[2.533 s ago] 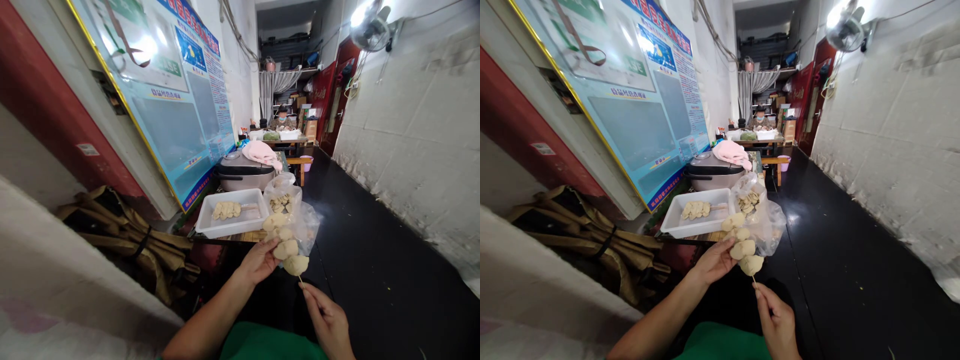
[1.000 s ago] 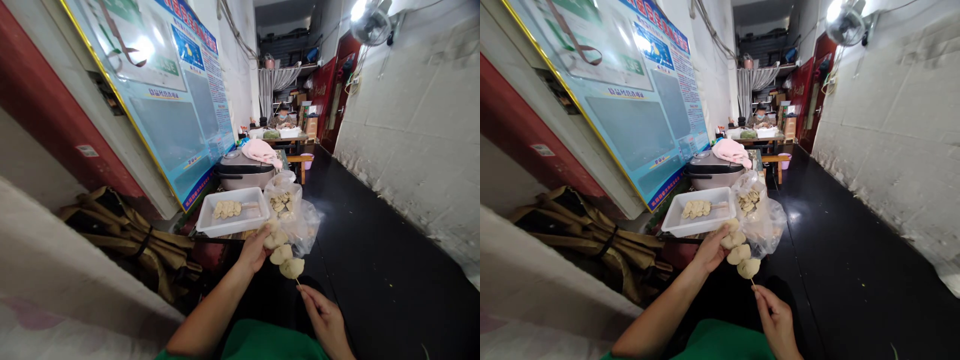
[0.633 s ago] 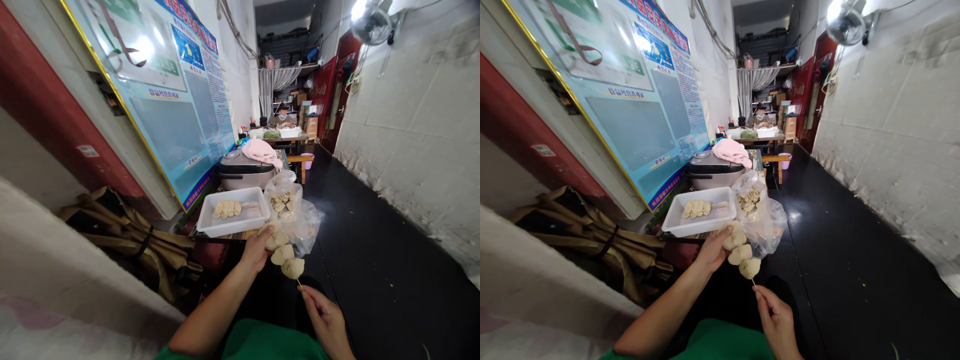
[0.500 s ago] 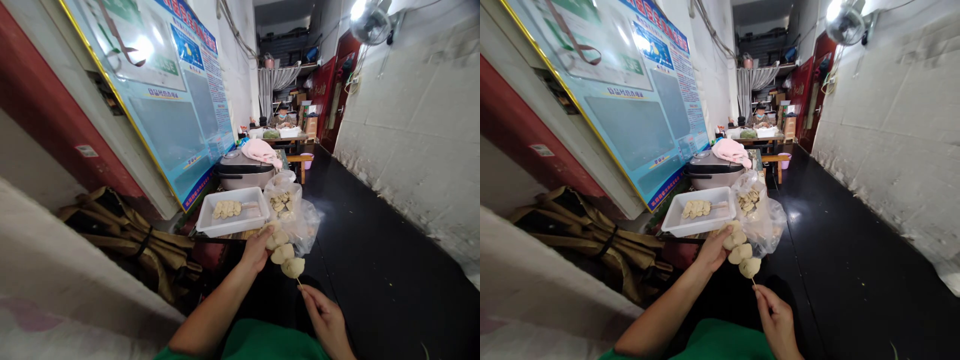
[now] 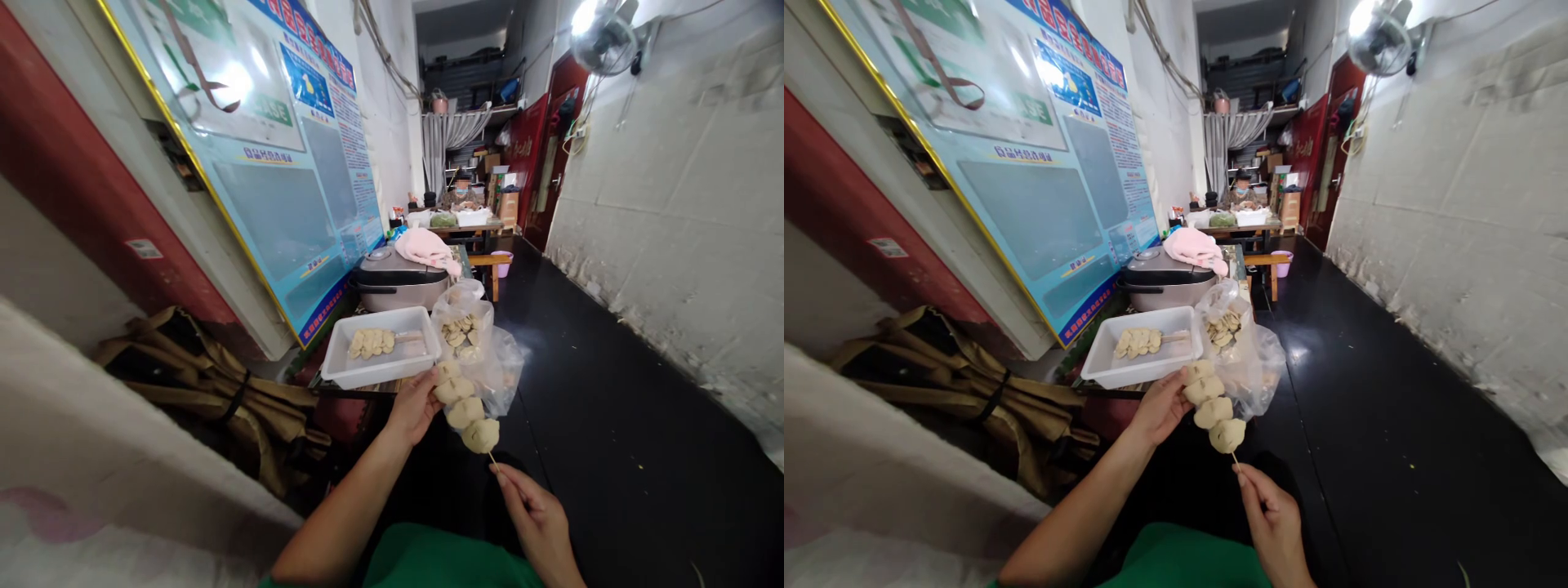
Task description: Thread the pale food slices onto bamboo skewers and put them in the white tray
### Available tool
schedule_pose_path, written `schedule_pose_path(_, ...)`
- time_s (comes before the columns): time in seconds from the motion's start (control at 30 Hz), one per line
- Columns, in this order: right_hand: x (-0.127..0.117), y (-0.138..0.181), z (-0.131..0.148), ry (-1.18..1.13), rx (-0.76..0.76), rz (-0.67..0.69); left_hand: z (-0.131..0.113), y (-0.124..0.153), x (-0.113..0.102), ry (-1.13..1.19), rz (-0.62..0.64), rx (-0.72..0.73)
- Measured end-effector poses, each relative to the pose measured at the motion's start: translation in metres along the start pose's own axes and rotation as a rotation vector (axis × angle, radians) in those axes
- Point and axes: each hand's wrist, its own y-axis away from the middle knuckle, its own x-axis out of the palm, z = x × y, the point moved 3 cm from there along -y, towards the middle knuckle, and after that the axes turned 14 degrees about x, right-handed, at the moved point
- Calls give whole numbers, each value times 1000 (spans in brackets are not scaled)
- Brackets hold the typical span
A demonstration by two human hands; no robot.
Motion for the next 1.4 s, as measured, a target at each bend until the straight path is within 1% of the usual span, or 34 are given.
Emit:
schedule_pose_path(0.1, 0, 1, 3, -4, -16, 8, 0, -1, 1, -30, 8, 11)
schedule_pose_path(0.3, 0, 4, 5, 8, -38, 46, -2, -1, -1, -31, -52, 73)
schedule_pose_path(0.53, 3, 4, 2, 27, -12, 73, -7, 2, 5, 15, -19, 74)
schedule_pose_path(0.67, 3, 4, 3, 16, -10, 75, -8, 1, 0, 25, -71, 72)
schedule_pose_path(0.8, 4, 4, 3, 16, -4, 87, -7, -3, -5, -60, -15, 75)
schedule_pose_path(0.97, 6, 6, 5, 24, 17, 114, -5, -7, -10, -70, -64, 120)
schedule_pose_path(1.1, 8, 7, 5, 1, 71, 137, -4, -7, -12, -59, -98, 99)
schedule_pose_path(1.23, 10, 7, 3, -52, 157, 170, -5, -6, -14, -6, -76, 65)
schedule_pose_path(1.33, 9, 5, 5, -68, 156, 147, -5, -5, -18, 64, -97, -41)
schedule_pose_path(1.4, 10, 2, 7, -56, 143, 139, -6, -2, -22, 70, -93, -99)
